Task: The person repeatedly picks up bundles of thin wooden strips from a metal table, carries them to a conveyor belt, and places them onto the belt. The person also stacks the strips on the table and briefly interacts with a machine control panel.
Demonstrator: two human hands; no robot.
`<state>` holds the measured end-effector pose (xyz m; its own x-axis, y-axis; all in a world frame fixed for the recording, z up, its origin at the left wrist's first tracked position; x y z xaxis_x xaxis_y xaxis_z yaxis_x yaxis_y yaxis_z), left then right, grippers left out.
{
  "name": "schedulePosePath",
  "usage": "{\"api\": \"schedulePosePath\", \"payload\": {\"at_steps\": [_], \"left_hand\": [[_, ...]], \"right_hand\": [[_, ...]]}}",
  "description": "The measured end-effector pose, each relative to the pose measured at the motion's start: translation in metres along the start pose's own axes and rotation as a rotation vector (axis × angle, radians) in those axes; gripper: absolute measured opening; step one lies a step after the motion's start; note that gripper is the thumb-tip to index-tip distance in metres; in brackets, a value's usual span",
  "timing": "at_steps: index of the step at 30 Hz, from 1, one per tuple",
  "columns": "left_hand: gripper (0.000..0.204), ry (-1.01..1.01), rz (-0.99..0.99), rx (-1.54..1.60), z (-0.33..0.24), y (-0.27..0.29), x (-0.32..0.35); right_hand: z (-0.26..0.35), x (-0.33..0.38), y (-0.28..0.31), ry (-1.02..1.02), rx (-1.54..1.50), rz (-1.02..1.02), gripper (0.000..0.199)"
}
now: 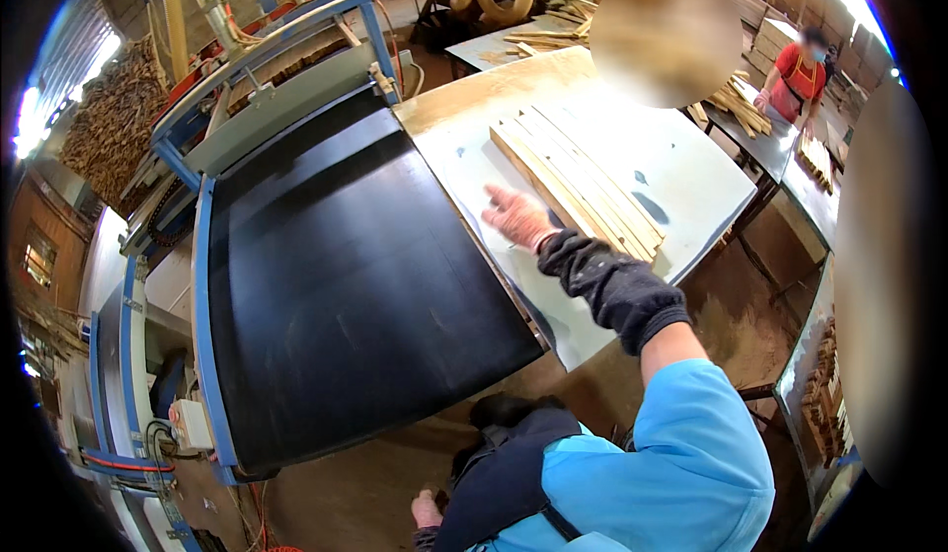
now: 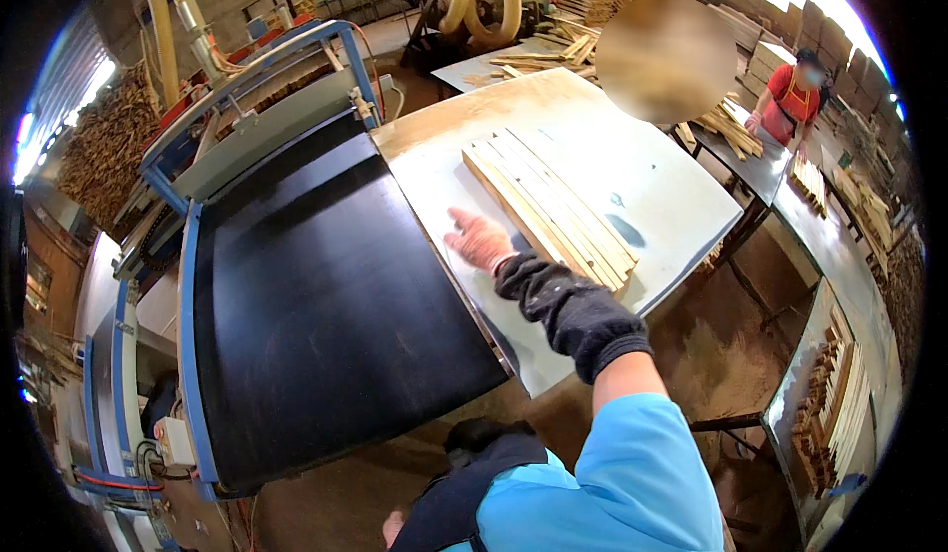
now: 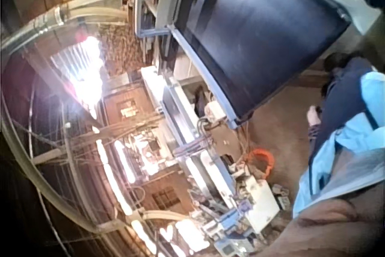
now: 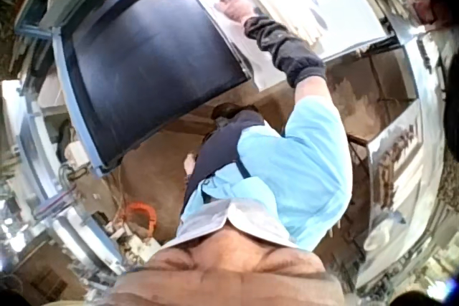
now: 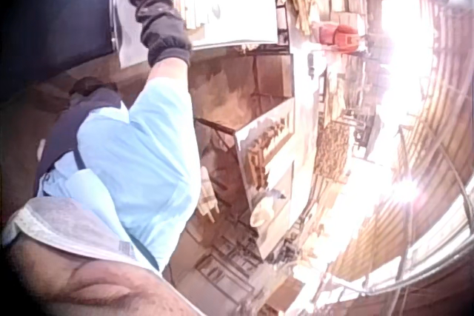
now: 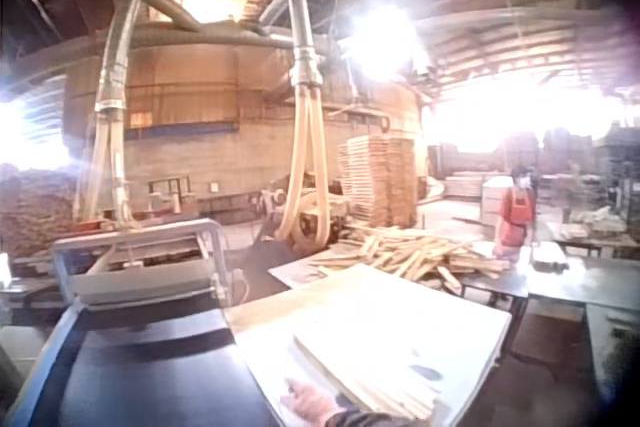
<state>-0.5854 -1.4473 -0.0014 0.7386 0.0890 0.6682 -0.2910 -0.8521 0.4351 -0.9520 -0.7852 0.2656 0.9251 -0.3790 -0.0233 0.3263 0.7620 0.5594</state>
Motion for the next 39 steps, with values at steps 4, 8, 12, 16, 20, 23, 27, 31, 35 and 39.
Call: {"api": "schedulePosePath", "payload": {"at_steps": [4,8,12,16,20,23,27,31,35,39], "left_hand": [[0.04,0.162,0.174,0.816,-0.141,0.028,0.025],[0.043,-0.128,0.462,0.834,-0.293,0.037,0.061],[0.055,-0.323,0.576,0.689,-0.38,0.021,0.067],[0.057,-0.374,0.59,0.579,-0.417,0.004,0.058],[0.047,-0.384,0.632,0.629,-0.451,-0.017,0.053],[0.045,-0.355,0.501,0.461,-0.483,-0.042,0.049],[0.051,-0.517,0.453,0.362,-0.523,-0.095,0.037],[0.077,-0.571,0.334,0.026,-0.544,-0.132,0.017],[0.083,-0.501,0.205,-0.061,-0.544,-0.12,0.008],[0.074,-0.545,-0.125,-0.173,-0.521,-0.047,0.002]], "right_hand": [[-0.037,-0.016,0.105,-0.125,0.274,-0.302,0.078],[-0.08,-0.011,0.181,-0.522,0.575,-0.316,0.079],[-0.11,-0.007,0.199,-0.535,0.635,-0.026,0.063],[-0.122,-0.014,0.199,-0.478,0.54,0.004,0.064],[-0.121,-0.02,0.192,-0.509,0.542,-0.048,0.07],[-0.11,-0.02,0.18,-0.643,0.548,-0.105,0.073],[-0.076,-0.005,0.148,-0.654,0.454,-0.093,0.075],[-0.031,0.02,0.097,-0.497,0.342,0.033,0.07],[0.012,0.039,0.025,-0.311,0.287,0.132,0.068],[0.057,0.049,-0.066,-0.263,0.261,0.344,0.075]]}}
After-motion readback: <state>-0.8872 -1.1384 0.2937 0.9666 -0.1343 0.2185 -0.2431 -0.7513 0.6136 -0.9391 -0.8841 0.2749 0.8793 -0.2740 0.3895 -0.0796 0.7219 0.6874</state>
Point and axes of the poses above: each hand's wrist, its own x-axis away from the middle knuckle, its own y-axis out of the back of the hand, z = x × y, the point moved 1 cm from there along -x, towards the middle knuckle, and after that the axes turned 2 degrees about x, right-handed, at the moved point
